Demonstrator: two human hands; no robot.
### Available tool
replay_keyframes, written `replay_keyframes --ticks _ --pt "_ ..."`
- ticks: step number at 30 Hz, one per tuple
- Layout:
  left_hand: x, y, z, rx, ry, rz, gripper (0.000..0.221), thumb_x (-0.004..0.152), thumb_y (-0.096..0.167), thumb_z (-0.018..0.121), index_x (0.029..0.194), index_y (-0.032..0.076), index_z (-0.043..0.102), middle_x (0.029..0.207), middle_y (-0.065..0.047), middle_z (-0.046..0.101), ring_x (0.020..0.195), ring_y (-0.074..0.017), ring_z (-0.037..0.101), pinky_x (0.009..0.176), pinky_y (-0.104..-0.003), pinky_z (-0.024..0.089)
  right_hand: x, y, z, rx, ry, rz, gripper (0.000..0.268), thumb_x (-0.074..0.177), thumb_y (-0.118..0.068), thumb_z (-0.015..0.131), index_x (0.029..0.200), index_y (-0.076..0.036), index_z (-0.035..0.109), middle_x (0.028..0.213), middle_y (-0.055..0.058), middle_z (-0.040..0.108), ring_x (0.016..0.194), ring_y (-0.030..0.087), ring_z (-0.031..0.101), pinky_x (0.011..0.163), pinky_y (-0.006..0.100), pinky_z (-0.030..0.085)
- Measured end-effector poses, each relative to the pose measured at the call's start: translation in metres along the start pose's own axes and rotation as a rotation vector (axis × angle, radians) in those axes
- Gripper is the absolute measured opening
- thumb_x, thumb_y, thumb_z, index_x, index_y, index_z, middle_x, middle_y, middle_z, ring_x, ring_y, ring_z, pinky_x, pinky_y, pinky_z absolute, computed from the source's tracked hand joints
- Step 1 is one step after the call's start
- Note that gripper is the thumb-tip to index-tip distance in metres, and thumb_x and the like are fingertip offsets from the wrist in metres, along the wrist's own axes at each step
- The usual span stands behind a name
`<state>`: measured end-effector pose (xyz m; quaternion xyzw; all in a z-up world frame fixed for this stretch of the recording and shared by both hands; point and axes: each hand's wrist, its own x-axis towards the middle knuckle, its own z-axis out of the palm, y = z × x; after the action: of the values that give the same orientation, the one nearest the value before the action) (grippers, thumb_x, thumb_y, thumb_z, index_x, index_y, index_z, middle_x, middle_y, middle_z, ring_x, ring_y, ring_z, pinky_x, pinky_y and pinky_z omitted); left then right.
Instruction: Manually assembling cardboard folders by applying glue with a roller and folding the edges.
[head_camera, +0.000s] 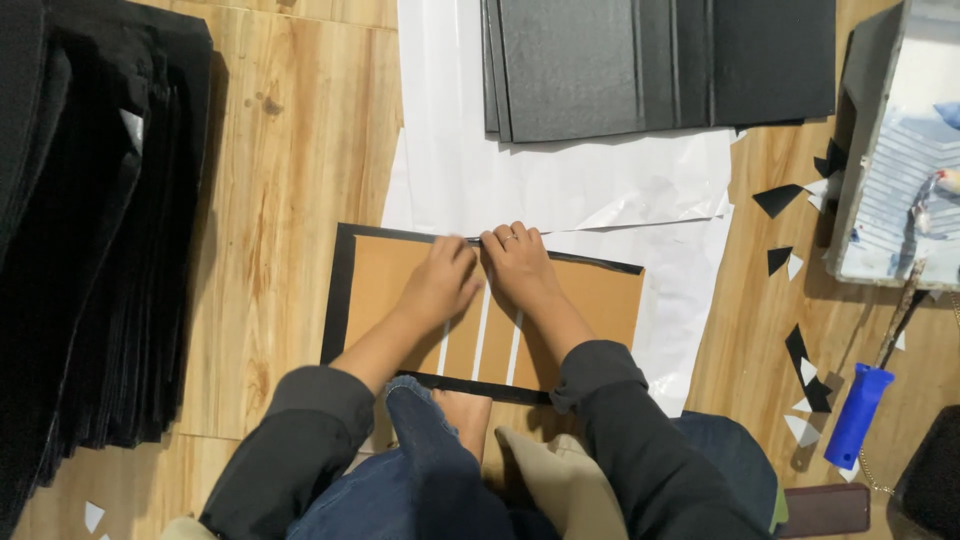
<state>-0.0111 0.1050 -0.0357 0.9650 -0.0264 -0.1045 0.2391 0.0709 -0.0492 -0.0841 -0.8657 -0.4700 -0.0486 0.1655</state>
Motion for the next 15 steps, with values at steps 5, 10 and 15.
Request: replay_keyframes --ticks 5,10,15 --pt "-0.028 0.013 0.013 0.046 0.155 0.142 0.066 0.077 0.037 0.069 0.125 -0.003 0.05 0.127 -0.021 0.049 0.126 -0.0352 0.043 0.105 -0.04 0.039 -0.007 0.013 0.024 -0.058 0.061 -0.1 0.01 0.082 -0.017 0.059 0.089 -0.011 0.057 0.073 0.004 0.048 0.073 0.022 0.05 0.063 0.032 0.04" --pt "-0.031 0.015 0.004 0.123 0.196 0.201 0.069 0.079 0.041 0.066 0.129 -0.003 0.049 0.129 -0.022 0.05 0.125 -0.0343 0.046 0.104 -0.039 0.04 0.0 0.006 0.015 -0.092 0.084 -0.071 0.011 0.083 -0.02 0.058 0.084 -0.011 0.052 0.071 0.004 0.045 0.07 0.022 0.049 0.06 0.032 0.039" --pt "-0.03 0.013 -0.001 0.091 0.115 0.212 0.057 0.085 0.03 0.059 0.132 0.0 0.046 0.133 -0.019 0.048 0.128 -0.0323 0.043 0.105 -0.037 0.038 0.012 -0.004 -0.014 0.034 0.054 -0.03 0.019 0.076 -0.015 0.064 0.092 -0.009 0.054 0.076 0.005 0.046 0.071 0.024 0.049 0.061 0.033 0.039"
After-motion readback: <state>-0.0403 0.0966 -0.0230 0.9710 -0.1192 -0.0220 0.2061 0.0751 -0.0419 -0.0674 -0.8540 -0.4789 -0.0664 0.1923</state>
